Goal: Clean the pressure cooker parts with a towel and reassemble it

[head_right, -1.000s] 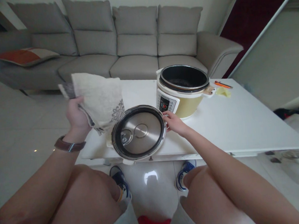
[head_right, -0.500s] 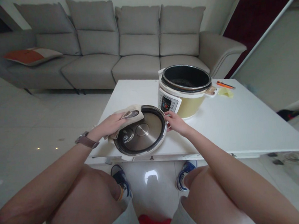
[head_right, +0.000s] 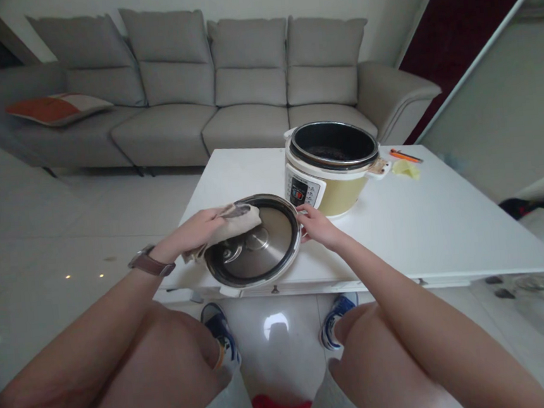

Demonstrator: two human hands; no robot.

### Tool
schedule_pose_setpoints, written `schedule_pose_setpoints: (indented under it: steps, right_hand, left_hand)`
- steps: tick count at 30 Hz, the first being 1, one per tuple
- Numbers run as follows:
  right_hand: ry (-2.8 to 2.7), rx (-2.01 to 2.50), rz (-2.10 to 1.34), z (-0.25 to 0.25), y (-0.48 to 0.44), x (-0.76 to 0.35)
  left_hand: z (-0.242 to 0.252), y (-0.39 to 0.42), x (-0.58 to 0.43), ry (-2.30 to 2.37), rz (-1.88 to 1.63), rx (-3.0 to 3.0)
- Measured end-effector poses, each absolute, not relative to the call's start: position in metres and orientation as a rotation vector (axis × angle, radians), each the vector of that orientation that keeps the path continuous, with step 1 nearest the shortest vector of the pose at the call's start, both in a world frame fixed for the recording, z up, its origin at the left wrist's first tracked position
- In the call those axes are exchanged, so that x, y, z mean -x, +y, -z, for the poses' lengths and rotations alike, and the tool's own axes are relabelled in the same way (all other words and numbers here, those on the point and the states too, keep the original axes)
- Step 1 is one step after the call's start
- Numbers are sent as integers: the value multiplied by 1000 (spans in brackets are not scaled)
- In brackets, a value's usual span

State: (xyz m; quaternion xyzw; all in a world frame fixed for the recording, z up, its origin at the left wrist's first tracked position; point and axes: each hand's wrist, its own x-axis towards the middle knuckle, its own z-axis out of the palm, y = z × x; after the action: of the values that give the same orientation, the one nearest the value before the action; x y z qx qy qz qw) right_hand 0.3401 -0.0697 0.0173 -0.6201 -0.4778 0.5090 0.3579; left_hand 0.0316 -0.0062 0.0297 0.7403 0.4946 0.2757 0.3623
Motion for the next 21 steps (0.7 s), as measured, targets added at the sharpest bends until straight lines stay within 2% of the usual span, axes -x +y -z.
schedule_pose_setpoints:
  steps: [2, 7, 10, 12, 14, 17, 21]
  right_hand:
    - [-1229, 1599, -1316, -17, -70, -340]
    - [-1219, 1588, -1328, -16, -68, -341]
    - [-1224, 1602, -1322, -16, -67, -340]
    - [-1224, 1613, -1317, -16, -66, -340]
    - [-1228, 1614, -1318, -16, -65, -340]
    - [-1240, 1613, -1314, -16, -65, -340]
    - [-1231, 1604, -1324, -17, -67, -339]
  left_hand:
    - [-32, 3, -23, 1375, -840, -1798]
    - [-41, 7, -10, 1471, -1438, -1596]
    - [-47, -8, -18, 1459, -1541, -1751]
    - [-47, -19, -29, 1513, -1387, -1966]
    - [-41, -27, -44, 1549, -1017, -2206]
    - [-23, -33, -66, 1349, -497, -2430]
    - [-3, -32, -82, 1102, -326, -2452]
